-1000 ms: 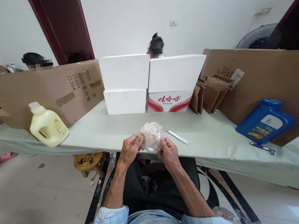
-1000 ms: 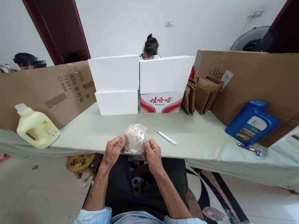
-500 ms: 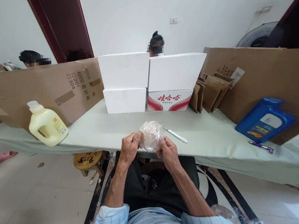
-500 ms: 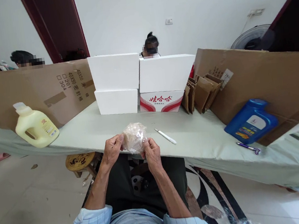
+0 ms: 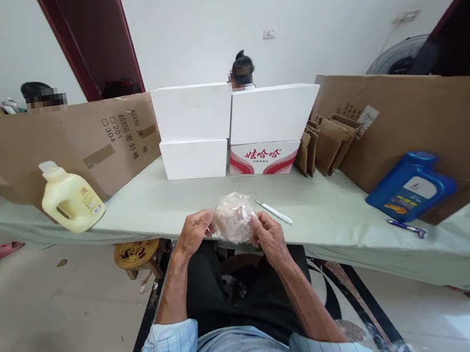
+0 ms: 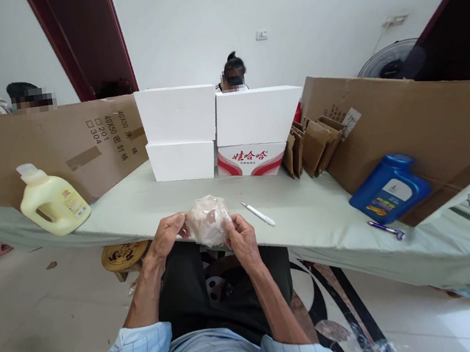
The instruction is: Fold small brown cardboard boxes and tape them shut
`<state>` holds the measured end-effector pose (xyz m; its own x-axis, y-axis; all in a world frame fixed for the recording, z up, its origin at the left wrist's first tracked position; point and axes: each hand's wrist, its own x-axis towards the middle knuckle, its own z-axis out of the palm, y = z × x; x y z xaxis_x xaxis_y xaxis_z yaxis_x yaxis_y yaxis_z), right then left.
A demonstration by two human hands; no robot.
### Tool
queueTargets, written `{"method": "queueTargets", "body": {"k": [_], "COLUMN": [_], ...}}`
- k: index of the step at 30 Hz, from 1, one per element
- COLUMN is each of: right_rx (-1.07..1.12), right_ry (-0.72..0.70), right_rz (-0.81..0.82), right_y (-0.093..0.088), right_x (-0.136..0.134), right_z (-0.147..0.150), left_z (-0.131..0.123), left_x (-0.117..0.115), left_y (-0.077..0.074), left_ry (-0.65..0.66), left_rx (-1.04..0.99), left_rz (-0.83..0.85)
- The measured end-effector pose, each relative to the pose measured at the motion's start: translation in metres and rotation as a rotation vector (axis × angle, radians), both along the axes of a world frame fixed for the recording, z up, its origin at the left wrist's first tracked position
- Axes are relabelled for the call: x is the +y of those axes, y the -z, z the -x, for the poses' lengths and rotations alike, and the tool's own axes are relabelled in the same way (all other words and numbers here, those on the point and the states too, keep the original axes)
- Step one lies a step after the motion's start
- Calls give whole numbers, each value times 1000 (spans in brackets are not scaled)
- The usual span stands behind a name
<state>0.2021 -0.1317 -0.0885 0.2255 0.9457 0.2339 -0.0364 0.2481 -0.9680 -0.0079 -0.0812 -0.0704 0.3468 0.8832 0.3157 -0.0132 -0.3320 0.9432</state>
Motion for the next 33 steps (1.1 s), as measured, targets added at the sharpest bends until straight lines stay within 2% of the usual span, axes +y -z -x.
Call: {"method": "queueTargets", "body": {"k": [4,7,10,13,16,21,28,33], "right_rx": [-58,-95,-119,-130,-168,-284,-98,-148], "right_ry": [-84,-118,-87,-30,-32,-78,-59,-83], "right_rz": [-1,-5,-23,-48,-81,-117,-57,-106], "right_y": [-13,-18,-19,-17,-16,-17,-14,-16], "right_x": [-8,-10,-10,-7,-5,2,0,-1], "right_z": [5,6,5,5,10,14,7,13], "left_z": [8,5,2,3,8,12,3,5], "left_x": [0,-3,-4,-4,-5,-10,-10,-12], "left_y": [0,0,1,1,-3,-11,-10,-9], "left_ry": [77,53,32,71,106,33,-127,-37], "left_rx": [-55,-86,-128,-121,-115,-60,-184,-226], "left_rz": [70,98,126,135,163,125,146,262]}}
